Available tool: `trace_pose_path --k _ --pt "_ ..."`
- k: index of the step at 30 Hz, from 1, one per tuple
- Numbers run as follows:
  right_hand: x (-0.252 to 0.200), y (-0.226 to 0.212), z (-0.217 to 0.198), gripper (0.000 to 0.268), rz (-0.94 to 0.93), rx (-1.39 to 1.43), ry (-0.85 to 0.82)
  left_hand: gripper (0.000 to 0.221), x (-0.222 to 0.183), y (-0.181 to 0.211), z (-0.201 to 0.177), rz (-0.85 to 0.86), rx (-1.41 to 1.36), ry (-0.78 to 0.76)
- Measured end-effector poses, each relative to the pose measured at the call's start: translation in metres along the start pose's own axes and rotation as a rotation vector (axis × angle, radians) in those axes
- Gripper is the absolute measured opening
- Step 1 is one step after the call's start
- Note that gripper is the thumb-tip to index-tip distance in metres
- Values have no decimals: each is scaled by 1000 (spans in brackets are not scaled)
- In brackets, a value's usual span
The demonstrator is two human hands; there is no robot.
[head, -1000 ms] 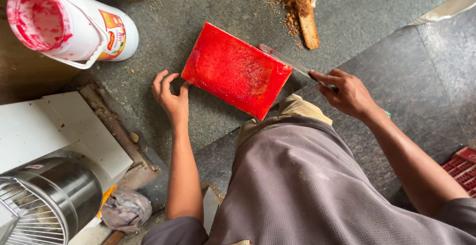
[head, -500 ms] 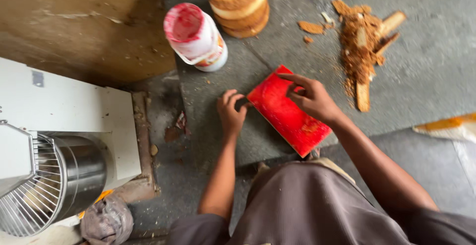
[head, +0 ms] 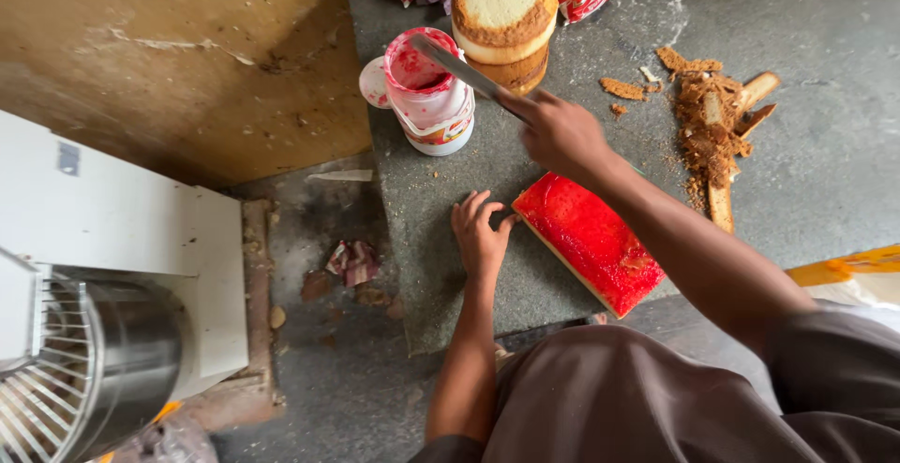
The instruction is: The person spreads red jam across a rectangular cake layer using a long knife and then cuts the cake into sections while it sits on a counter.
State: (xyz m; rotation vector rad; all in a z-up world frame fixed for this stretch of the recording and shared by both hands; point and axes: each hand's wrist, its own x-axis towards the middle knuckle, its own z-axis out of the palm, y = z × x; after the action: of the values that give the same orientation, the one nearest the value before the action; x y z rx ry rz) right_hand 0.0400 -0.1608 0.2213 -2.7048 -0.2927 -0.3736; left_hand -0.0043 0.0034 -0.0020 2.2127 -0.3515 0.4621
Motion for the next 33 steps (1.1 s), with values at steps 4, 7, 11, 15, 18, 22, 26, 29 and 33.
trace_pose_path --k 4,7,11,15,18,22,26,29,33 --pt "-57 1 -58 54 108 -148 -138 31 1 2 -1 -19 -19 -5" --pt "-48 5 -72 47 157 -71 -144 28 -1 4 -2 -23 -4 -24" --pt "-22 12 -42 46 426 924 -278 25 5 -1 -1 13 6 -29" --pt "-47 32 -7 38 644 1194 -418 27 0 -6 5 44 17 -23" --pt "-114 58 -22 45 989 1029 -360 28 -3 -9 5 71 6 -20" --pt "-199 100 -50 46 829 949 -210 28 -4 -8 6 32 21 -42" --pt "-262 138 -53 41 926 967 11 31 -3 -9 5 51 24 -38" --pt "-295 150 -26 29 996 910 174 33 -2 -9 5 71 28 -46" --pt "-320 141 20 32 1121 980 298 34 -2 -6 3 80 57 -53"
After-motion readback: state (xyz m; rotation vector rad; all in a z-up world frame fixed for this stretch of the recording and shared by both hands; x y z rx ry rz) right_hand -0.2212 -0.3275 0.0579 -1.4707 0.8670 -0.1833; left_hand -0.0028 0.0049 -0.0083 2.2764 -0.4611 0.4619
